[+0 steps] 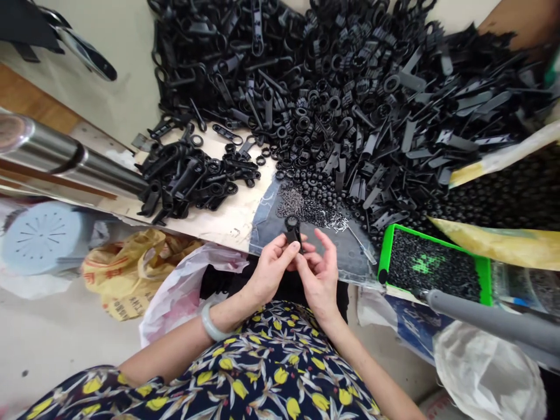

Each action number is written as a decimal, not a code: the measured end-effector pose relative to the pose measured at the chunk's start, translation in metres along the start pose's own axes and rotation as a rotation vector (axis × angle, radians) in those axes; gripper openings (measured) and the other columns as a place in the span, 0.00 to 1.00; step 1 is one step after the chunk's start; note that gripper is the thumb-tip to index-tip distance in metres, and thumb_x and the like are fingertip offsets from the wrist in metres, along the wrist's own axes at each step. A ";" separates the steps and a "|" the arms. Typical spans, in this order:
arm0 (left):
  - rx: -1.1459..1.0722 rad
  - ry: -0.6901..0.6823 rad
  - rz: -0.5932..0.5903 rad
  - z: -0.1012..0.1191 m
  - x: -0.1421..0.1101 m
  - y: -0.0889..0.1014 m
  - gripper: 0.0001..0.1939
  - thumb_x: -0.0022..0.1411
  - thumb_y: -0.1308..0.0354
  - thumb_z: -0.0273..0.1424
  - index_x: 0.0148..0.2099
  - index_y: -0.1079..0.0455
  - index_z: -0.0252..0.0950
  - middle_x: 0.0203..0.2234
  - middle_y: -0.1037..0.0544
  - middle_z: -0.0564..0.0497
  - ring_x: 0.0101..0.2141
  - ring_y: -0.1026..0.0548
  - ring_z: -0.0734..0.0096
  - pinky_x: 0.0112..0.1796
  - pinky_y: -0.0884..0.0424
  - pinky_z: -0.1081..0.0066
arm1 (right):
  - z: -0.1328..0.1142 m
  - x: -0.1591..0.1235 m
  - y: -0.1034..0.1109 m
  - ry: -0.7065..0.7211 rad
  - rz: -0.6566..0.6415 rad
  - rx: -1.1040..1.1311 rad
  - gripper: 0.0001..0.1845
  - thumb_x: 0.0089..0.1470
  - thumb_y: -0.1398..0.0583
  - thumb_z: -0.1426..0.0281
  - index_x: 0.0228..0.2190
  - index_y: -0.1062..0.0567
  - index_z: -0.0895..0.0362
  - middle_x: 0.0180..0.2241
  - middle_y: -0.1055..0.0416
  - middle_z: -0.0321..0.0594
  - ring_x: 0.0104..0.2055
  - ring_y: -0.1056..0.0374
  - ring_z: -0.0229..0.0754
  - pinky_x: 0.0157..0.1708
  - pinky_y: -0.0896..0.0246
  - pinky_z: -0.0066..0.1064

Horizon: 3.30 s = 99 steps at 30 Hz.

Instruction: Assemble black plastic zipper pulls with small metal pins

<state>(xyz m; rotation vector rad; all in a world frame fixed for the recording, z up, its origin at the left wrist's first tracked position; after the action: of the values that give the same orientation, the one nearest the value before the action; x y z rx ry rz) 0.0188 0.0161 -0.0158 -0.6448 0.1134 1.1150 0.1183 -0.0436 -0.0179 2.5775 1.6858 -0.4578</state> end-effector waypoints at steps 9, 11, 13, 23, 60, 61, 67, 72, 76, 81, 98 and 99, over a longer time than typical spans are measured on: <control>0.368 -0.149 -0.099 0.022 0.000 0.021 0.17 0.70 0.39 0.42 0.49 0.25 0.33 0.35 0.21 0.49 0.34 0.25 0.71 0.37 0.24 0.73 | -0.033 0.035 0.012 0.078 -0.169 -0.290 0.28 0.54 0.30 0.53 0.53 0.23 0.50 0.45 0.24 0.40 0.43 0.27 0.42 0.45 0.28 0.34; 0.394 -0.142 -0.095 0.021 -0.001 0.019 0.19 0.70 0.40 0.43 0.53 0.25 0.34 0.40 0.21 0.48 0.34 0.24 0.71 0.34 0.23 0.73 | -0.026 0.039 -0.002 0.009 -0.217 -0.100 0.24 0.55 0.31 0.52 0.49 0.22 0.52 0.43 0.23 0.39 0.41 0.27 0.42 0.42 0.27 0.34; 0.385 -0.152 -0.081 0.020 -0.002 0.018 0.21 0.70 0.40 0.42 0.58 0.26 0.35 0.45 0.20 0.46 0.38 0.22 0.67 0.37 0.20 0.70 | -0.019 0.040 -0.013 -0.045 -0.209 0.000 0.21 0.56 0.32 0.52 0.45 0.20 0.53 0.38 0.23 0.38 0.37 0.29 0.41 0.36 0.28 0.31; 0.367 -0.149 -0.234 0.021 -0.006 0.023 0.24 0.70 0.39 0.39 0.65 0.30 0.38 0.48 0.19 0.43 0.38 0.21 0.65 0.40 0.21 0.67 | -0.017 0.034 -0.013 -0.156 -0.213 0.217 0.17 0.51 0.27 0.59 0.41 0.17 0.53 0.28 0.29 0.31 0.24 0.39 0.33 0.22 0.37 0.24; 0.856 -0.526 0.059 0.055 0.005 0.056 0.22 0.72 0.43 0.39 0.64 0.30 0.42 0.65 0.28 0.43 0.66 0.33 0.55 0.65 0.36 0.53 | -0.044 0.041 0.017 0.623 -0.257 -0.711 0.16 0.69 0.40 0.63 0.56 0.22 0.46 0.52 0.20 0.40 0.52 0.25 0.45 0.56 0.31 0.41; 0.881 -0.572 0.143 0.064 0.009 0.059 0.20 0.73 0.44 0.38 0.63 0.29 0.41 0.62 0.26 0.43 0.63 0.30 0.56 0.61 0.32 0.55 | -0.041 0.043 0.023 0.675 -0.258 -0.847 0.16 0.68 0.39 0.64 0.55 0.21 0.46 0.49 0.20 0.41 0.50 0.24 0.45 0.53 0.31 0.41; 1.221 -0.895 -0.105 0.084 0.066 0.000 0.11 0.73 0.45 0.32 0.48 0.21 0.40 0.40 0.18 0.47 0.44 0.25 0.61 0.49 0.31 0.59 | -0.008 0.053 0.028 0.838 -0.335 -1.182 0.15 0.69 0.40 0.65 0.55 0.23 0.50 0.48 0.20 0.45 0.48 0.28 0.46 0.51 0.37 0.44; 1.625 -0.986 -0.303 0.065 0.120 -0.056 0.10 0.71 0.43 0.30 0.48 0.21 0.37 0.40 0.22 0.42 0.46 0.31 0.53 0.46 0.37 0.55 | -0.012 0.040 0.030 0.862 -0.276 -1.156 0.20 0.70 0.42 0.71 0.60 0.27 0.48 0.54 0.22 0.42 0.54 0.29 0.46 0.61 0.46 0.50; 1.709 -0.940 -0.352 0.052 0.141 -0.065 0.08 0.69 0.40 0.28 0.46 0.21 0.35 0.41 0.22 0.41 0.46 0.31 0.52 0.44 0.38 0.56 | -0.031 0.027 0.050 0.844 -0.116 -1.032 0.23 0.68 0.40 0.71 0.61 0.29 0.47 0.52 0.20 0.41 0.53 0.29 0.47 0.59 0.42 0.49; 1.363 -0.877 -0.316 0.063 0.134 -0.055 0.06 0.68 0.39 0.30 0.45 0.21 0.38 0.43 0.18 0.46 0.47 0.26 0.56 0.52 0.37 0.53 | -0.044 0.022 0.088 0.693 0.078 -0.904 0.18 0.68 0.41 0.71 0.57 0.24 0.46 0.49 0.21 0.41 0.50 0.26 0.46 0.53 0.35 0.44; 1.098 -0.850 -0.094 0.019 0.011 -0.023 0.10 0.70 0.38 0.28 0.52 0.25 0.39 0.39 0.17 0.49 0.40 0.20 0.65 0.46 0.28 0.61 | -0.042 0.070 0.093 0.541 -0.025 -1.205 0.10 0.70 0.43 0.66 0.40 0.22 0.52 0.38 0.24 0.40 0.42 0.27 0.44 0.46 0.34 0.34; 1.106 -0.858 -0.073 0.015 0.012 -0.022 0.12 0.70 0.38 0.28 0.54 0.26 0.38 0.38 0.17 0.49 0.39 0.20 0.65 0.46 0.28 0.62 | -0.041 0.073 0.090 0.549 -0.034 -1.229 0.10 0.70 0.43 0.65 0.40 0.22 0.52 0.38 0.24 0.40 0.42 0.27 0.44 0.45 0.34 0.34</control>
<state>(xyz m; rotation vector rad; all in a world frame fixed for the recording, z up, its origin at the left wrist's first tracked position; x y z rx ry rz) 0.0396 0.0279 0.0012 0.8146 -0.0440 0.9906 0.2356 -0.0081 -0.0094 1.7368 1.3617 1.0490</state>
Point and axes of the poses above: each hand's wrist, its own x-axis towards the middle knuckle, its own y-axis out of the back of the hand, z = x × y, the point moved 4 cm from there along x, towards the middle knuckle
